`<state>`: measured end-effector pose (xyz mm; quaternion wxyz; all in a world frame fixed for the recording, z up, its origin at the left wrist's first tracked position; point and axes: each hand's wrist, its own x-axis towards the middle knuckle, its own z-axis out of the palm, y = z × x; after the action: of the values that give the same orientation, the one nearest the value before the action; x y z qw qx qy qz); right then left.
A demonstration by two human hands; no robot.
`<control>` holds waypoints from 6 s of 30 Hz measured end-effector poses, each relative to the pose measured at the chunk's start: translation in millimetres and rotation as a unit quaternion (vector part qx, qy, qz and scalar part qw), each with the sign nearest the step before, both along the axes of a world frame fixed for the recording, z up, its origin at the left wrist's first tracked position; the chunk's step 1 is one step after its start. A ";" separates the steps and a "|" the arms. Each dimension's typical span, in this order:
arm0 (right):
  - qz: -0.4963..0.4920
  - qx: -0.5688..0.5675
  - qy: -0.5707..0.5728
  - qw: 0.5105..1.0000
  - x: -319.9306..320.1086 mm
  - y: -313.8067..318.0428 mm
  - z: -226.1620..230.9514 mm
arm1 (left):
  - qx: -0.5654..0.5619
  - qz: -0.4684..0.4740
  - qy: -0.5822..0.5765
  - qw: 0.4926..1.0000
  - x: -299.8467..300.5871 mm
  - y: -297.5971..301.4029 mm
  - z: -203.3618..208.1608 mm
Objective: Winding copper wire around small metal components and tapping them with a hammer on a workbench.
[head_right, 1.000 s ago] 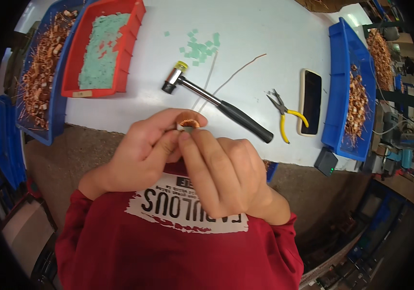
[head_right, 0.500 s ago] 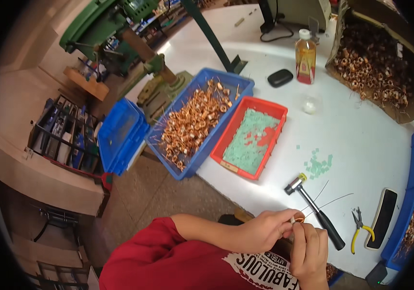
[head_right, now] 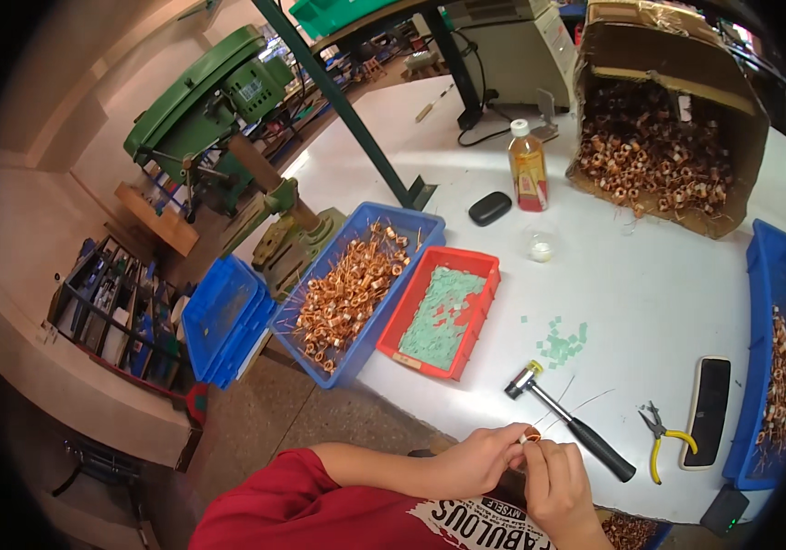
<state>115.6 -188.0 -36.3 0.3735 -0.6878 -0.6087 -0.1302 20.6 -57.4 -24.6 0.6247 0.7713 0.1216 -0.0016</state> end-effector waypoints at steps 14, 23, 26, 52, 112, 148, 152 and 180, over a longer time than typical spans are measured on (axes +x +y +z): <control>-0.124 -0.035 0.215 0.968 4.8 -8.4 -9.7 | -0.236 -0.027 0.014 0.971 11.7 14.6 -22.2; -0.133 -0.230 -0.037 0.963 23.0 -2.5 -55.0 | -0.198 0.112 0.012 0.974 -22.5 27.2 -33.7; -0.140 -0.254 -0.048 0.956 27.9 -10.7 -61.7 | -0.214 0.140 -0.013 0.967 -32.6 20.6 -42.0; 0.019 -0.159 0.534 0.830 -12.9 -49.9 -11.6 | -0.709 0.176 -0.081 0.678 -104.4 20.7 -117.9; 0.049 -0.508 0.095 0.855 13.3 -20.9 -15.6 | -0.783 0.150 0.004 0.603 -80.5 25.9 -132.0; 0.043 -0.466 0.148 0.871 2.3 -9.8 -11.9 | -0.756 0.152 0.016 0.636 -76.0 28.2 -128.3; 0.008 -0.547 0.020 0.837 -1.1 -6.2 -15.6 | -0.755 0.158 0.005 0.637 -84.3 22.0 -131.4; 0.002 -0.451 0.045 0.891 -2.0 -24.3 -25.2 | -0.749 0.149 0.004 0.646 -81.5 25.0 -127.6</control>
<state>113.6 -212.3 -61.6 0.0503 -0.7865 -0.5854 0.1903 -60.9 -32.4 -152.2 0.9807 0.0118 0.1951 -0.0017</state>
